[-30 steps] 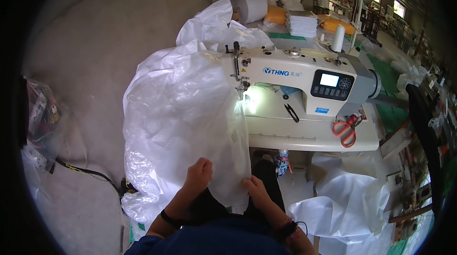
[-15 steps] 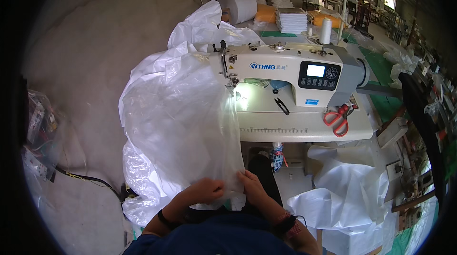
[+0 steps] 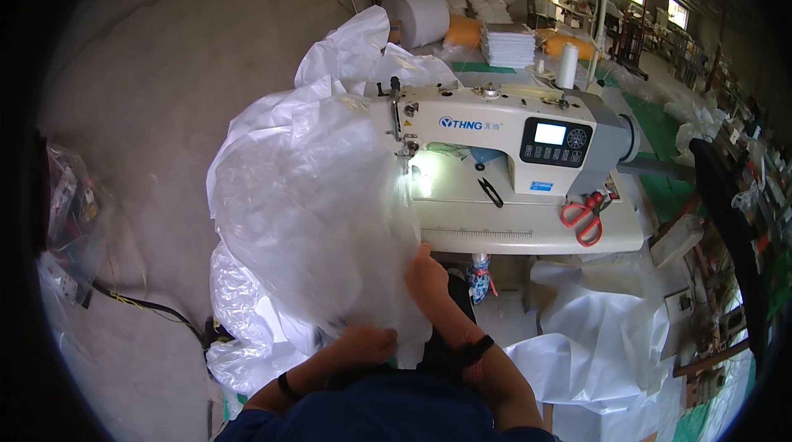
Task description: Sewing together large white plastic or synthetic fabric sheets using an industrial sewing machine.
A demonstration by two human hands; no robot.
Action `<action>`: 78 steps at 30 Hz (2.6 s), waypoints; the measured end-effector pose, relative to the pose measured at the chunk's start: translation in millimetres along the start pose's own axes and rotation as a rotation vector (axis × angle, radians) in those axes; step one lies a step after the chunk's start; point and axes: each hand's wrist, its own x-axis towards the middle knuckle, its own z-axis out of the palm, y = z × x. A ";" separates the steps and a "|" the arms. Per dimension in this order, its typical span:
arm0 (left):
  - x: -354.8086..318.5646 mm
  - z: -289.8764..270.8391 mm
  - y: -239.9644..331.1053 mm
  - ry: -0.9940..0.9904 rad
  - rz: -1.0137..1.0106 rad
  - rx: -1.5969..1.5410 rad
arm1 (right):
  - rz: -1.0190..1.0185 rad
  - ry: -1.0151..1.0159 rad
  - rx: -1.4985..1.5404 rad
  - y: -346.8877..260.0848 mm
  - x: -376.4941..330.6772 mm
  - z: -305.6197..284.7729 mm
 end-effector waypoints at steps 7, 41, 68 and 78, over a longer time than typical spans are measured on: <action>3.2 99.0 -30.7 -0.432 0.338 -0.419 | -0.168 0.122 0.035 -8.8 -1.2 -22.2; -188.8 -84.8 -250.1 2.051 0.011 -1.952 | -0.164 -0.078 -0.327 -39.5 75.4 24.3; -37.8 -71.4 -134.8 1.097 -0.310 -0.707 | 0.339 -0.403 0.897 -1.5 31.2 8.1; 111.9 -36.1 -112.8 0.829 0.006 0.292 | 0.340 -0.337 0.867 9.3 21.4 8.2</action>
